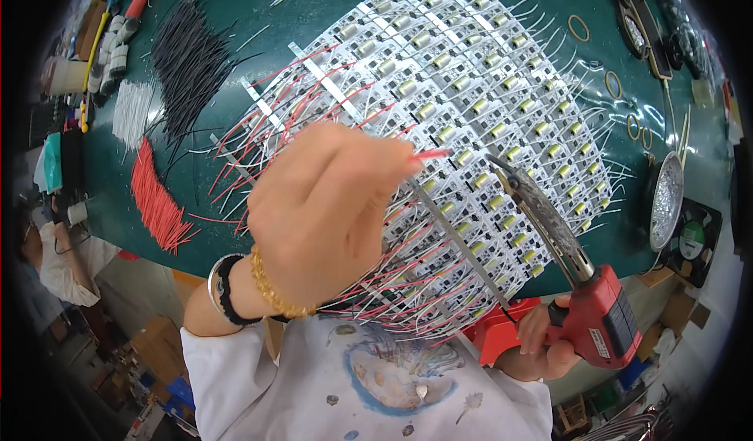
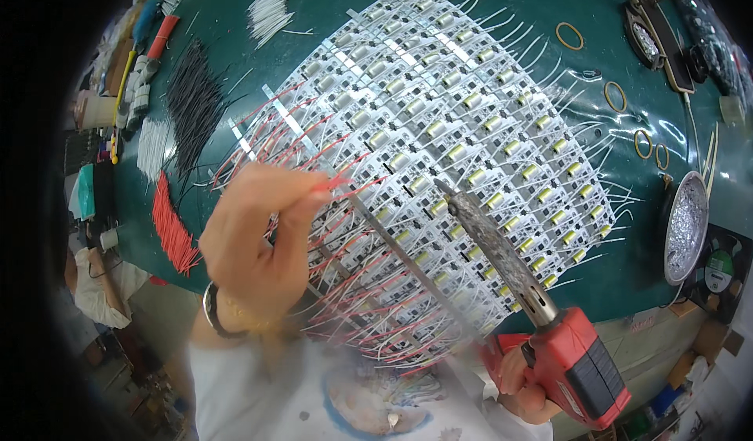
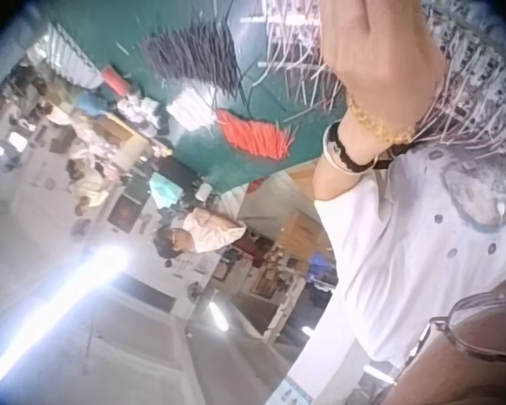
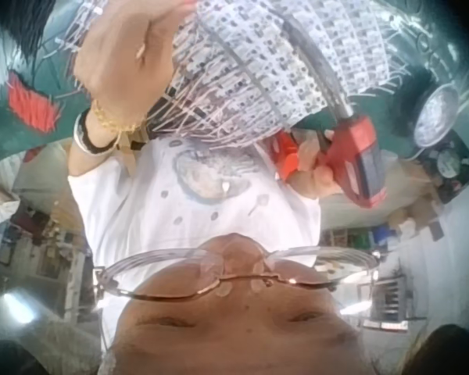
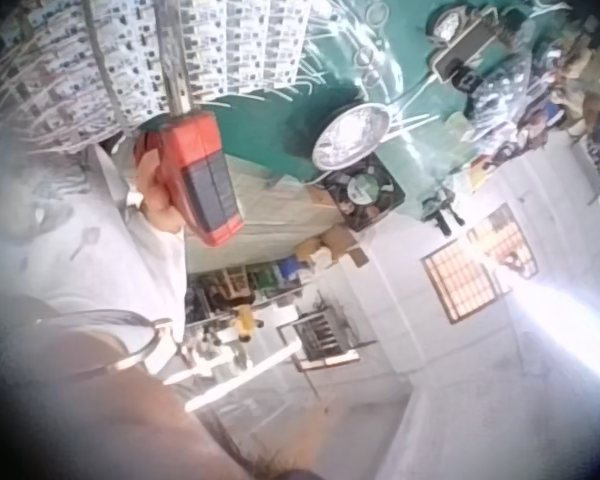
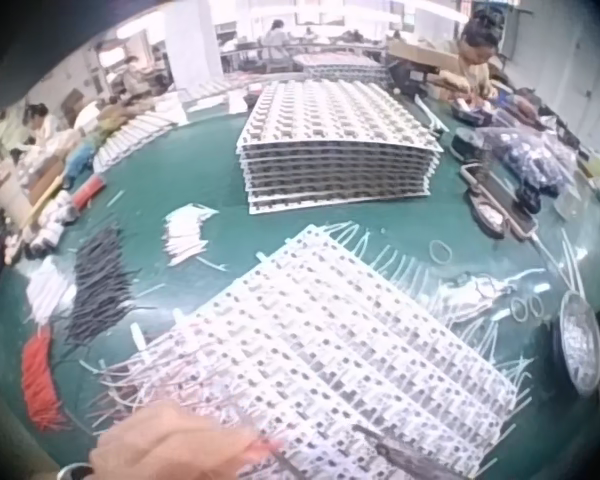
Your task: The person solders electrical wires onto a large LED panel using a soldering iron.
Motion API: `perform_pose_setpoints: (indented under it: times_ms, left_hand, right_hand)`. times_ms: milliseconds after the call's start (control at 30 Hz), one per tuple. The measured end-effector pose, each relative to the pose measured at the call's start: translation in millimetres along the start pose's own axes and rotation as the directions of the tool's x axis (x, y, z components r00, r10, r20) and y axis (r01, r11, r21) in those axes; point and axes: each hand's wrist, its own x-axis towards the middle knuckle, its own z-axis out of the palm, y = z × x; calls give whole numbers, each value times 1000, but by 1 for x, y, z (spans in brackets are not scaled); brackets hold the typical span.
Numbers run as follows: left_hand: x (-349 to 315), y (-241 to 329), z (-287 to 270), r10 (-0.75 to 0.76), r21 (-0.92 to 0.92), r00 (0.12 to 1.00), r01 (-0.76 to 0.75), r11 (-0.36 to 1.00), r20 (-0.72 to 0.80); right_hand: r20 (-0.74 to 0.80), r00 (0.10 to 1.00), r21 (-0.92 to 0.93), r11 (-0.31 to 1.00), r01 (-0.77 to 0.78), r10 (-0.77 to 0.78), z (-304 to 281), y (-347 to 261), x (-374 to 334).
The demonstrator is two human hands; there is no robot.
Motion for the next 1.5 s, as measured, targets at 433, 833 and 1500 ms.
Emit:
perform_pose_setpoints:
  times_ms: [433,833,1500]
  left_hand:
    - [-11,14,20,-333,-33,898,357,934,288]
    - [-12,15,24,-282,15,921,289,957,270]
    - [-11,12,16,-152,91,964,135,987,218]
  right_hand:
    - [211,977,16,1000,23,-26,-46,29,-36]
    - [-64,783,-465,676,-572,619,-33,-7,-23]
    - [141,990,-54,999,6,1,-12,18,-18]
